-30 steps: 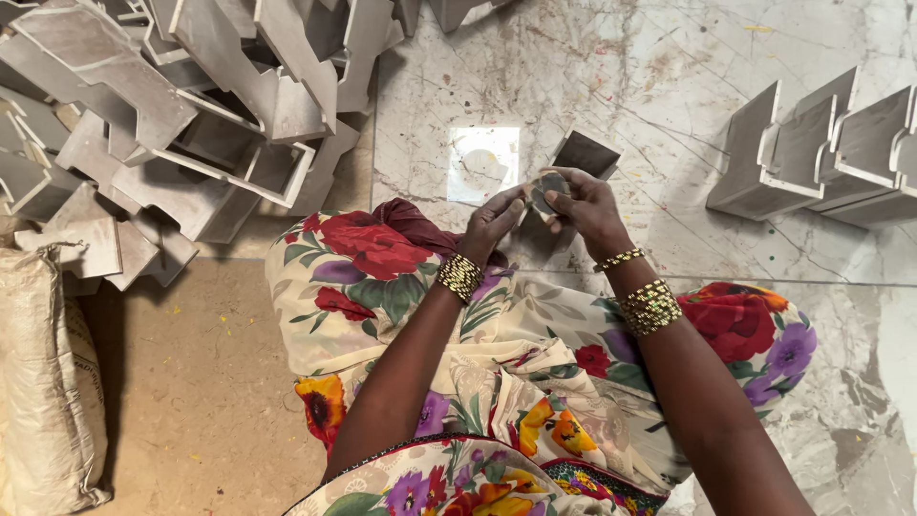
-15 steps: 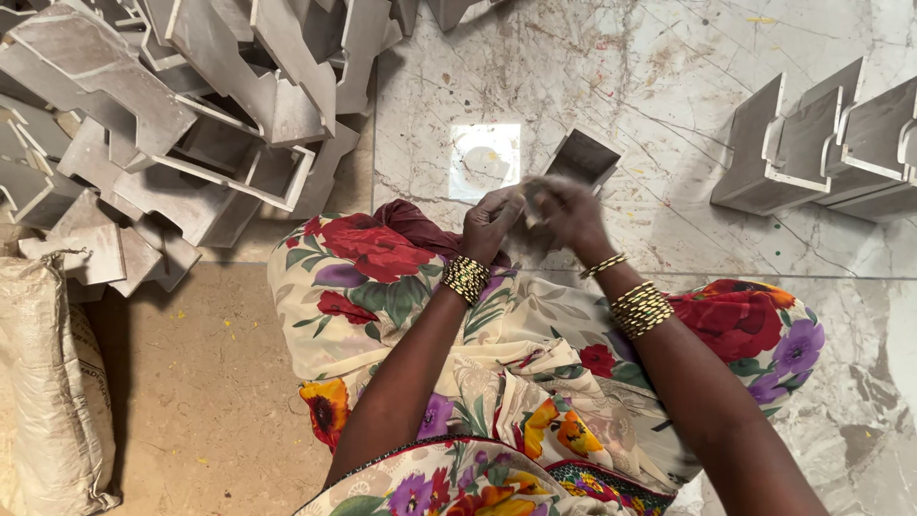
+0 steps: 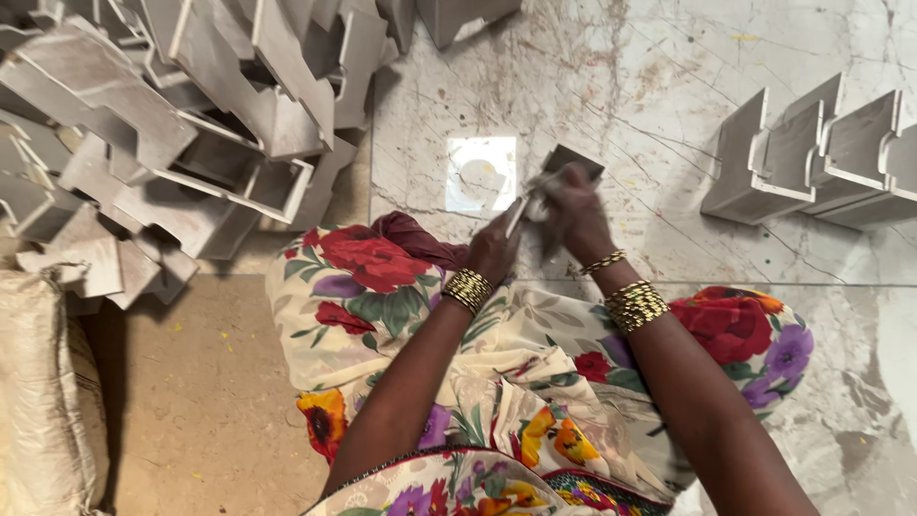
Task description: The person sits on the floor among piles of white plaster pieces and works on them one at a time, holding each piece and rubbing or scraping its edges and surfaces, then setting it back with the pile. The person repeats this finishing action on successive pieces throughout the episode.
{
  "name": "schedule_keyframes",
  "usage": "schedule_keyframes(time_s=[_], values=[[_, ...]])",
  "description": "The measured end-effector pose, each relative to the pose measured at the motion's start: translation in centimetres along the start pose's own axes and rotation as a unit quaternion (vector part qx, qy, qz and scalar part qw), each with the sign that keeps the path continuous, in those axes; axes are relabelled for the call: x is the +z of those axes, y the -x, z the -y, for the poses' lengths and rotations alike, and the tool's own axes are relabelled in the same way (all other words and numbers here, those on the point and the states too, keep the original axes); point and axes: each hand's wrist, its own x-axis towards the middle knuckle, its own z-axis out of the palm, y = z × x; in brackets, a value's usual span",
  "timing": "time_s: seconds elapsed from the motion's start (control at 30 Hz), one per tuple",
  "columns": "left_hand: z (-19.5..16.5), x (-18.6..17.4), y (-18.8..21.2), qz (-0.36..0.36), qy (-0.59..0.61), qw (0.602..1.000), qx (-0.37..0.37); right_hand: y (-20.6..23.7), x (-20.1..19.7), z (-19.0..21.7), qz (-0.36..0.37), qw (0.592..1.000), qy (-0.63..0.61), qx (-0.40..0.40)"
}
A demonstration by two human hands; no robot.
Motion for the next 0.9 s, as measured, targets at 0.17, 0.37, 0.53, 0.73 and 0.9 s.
schedule_keyframes(time_s=[0.17,0.37,0.53,0.73,0.9], values=[[-0.3,0.4,1.0,-0.041,-0.048,0.993,0.104,-2.6,-2.2,-0.4,-0.115,0.977,0.121,0.135],[-0.4,0.6,1.0,-0.007,-0.075,0.995,0.059,-2.8,-0.1,0.0,-0.072,0.988,-0.040,0.127],[-0.5,0.7,0.9,-0.006,-0.091,0.994,0.060,-1.8,-2.4,-4.5,-0.163,0.971,0.104,0.143],[-0.5,0.9,0.8,0.000,-0.097,0.993,0.067,-2.2,-1.6,-3.3,-0.136,0.984,0.048,0.103],[-0.3,0.8,0.6,-0.014,-0.075,0.993,0.089,-2.6,-0.5,0.0,-0.064,0.997,-0.041,0.034]])
